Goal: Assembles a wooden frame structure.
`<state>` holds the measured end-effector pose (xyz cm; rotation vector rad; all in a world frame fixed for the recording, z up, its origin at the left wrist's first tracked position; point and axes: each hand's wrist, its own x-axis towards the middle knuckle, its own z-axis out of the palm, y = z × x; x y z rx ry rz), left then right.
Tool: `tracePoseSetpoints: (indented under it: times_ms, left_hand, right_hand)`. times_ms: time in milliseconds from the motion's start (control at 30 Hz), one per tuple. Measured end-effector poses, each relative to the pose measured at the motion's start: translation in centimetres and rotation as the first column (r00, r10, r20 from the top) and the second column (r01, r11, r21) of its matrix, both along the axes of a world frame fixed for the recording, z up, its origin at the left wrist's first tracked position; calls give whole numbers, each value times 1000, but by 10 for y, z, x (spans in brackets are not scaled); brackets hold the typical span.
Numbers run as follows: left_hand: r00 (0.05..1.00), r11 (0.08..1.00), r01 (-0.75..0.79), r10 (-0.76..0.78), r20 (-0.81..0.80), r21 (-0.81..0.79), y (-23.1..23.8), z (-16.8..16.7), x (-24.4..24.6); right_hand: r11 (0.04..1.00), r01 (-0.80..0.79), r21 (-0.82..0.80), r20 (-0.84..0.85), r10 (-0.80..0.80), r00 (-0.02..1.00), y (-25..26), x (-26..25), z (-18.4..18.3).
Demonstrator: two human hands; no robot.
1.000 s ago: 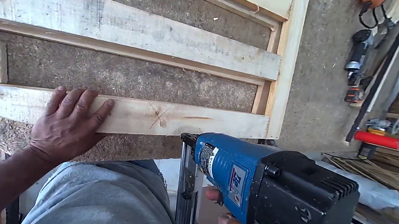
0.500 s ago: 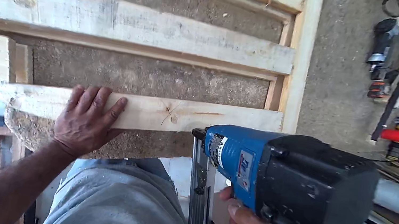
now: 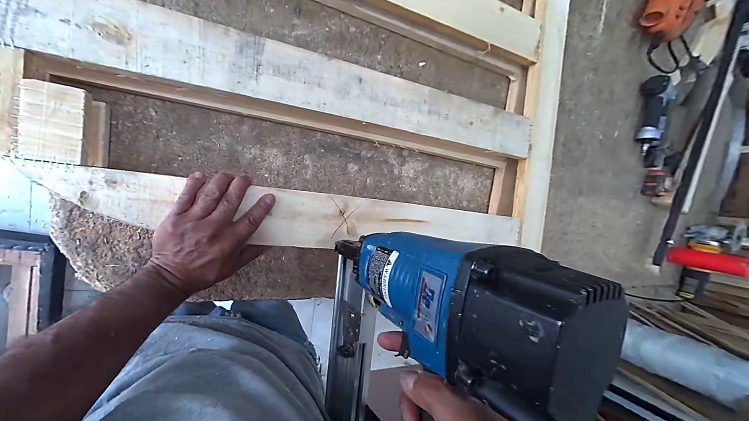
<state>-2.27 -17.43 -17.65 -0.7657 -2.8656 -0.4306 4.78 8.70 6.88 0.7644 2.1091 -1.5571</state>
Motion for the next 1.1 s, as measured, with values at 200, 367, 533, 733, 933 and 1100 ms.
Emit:
tracePoseSetpoints:
  times_ms: [200,367,533,733,933,1100]
  left_hand:
    - [1000,1000,6,-6,-6,2,0,-3,0]
    - [999,1000,22,-22,30,1,-2,0,0]
    - [998,997,32,-35,47,67,-3,5,-1]
    - [998,994,38,-42,39,102,-4,3,-2]
    - [998,993,42,-46,32,113,-4,5,-2]
    - [999,994,36,-36,-2,105,-4,5,-1]
  right_hand:
    - [996,-66,66,58,63,996,-1,-11,3]
    - [996,-75,-40,48,77,996,-24,-8,15]
    - [992,-121,-32,28,122,992,-47,-9,6]
    - [992,-123,-33,16,124,992,-56,-11,3]
    - [992,-127,-3,57,127,990,-62,-14,7]
    - [987,-156,36,103,152,983,-65,-16,13]
